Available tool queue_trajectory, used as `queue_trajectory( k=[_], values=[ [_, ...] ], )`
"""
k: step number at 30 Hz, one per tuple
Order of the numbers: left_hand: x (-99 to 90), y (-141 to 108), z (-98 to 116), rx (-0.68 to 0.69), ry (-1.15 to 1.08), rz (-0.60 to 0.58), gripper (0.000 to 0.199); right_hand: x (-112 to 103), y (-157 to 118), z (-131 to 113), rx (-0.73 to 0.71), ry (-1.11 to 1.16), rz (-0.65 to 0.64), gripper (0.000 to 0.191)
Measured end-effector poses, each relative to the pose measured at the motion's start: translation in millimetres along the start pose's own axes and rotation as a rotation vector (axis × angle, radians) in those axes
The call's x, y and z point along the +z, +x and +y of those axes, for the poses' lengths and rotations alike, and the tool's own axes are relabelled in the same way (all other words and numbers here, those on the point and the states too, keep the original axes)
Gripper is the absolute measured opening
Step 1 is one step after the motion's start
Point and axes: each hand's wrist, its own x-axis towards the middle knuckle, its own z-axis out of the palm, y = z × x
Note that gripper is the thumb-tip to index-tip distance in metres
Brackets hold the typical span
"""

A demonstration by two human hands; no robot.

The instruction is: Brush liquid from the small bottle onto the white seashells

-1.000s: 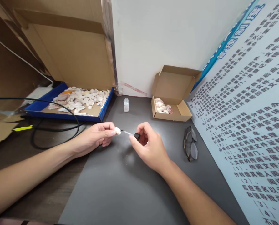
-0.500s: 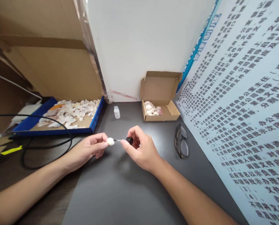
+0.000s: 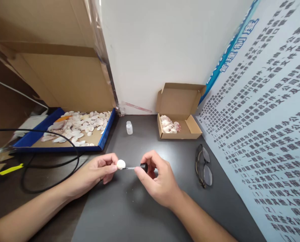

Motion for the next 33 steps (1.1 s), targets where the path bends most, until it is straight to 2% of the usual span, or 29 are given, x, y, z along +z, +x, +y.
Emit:
queue_trajectory(
  k=[5,12,20,26,33],
  values=[
    [0.4,-1.0,0.6,0.011,0.013,0.001,0.030,1.7,0.9,-2.0,0.034,-0.035,0.052,0.012],
    [1.5,-0.7,-0.7,0.023,0.009,0.007,0.032,-0.4,-1.1,-4.3,0.005,-0.007,-0.017,0.011],
    [2.9,-1.7,0.7,0.030,0.037,-0.012,0.032,0.8,-0.3,-3.0,-0.015,0.024,-0.039,0.012],
    [3.3,-1.8,1.4,0.042,0.059,-0.003,0.033,0.9,0.5,-4.9,0.032,-0.042,0.010,0.015],
    [3.8,-2.8,1.8,0.039,0.059,0.003,0.033,1.9,-0.6,-7.2,0.025,-0.026,-0.048,0.015]
  ],
)
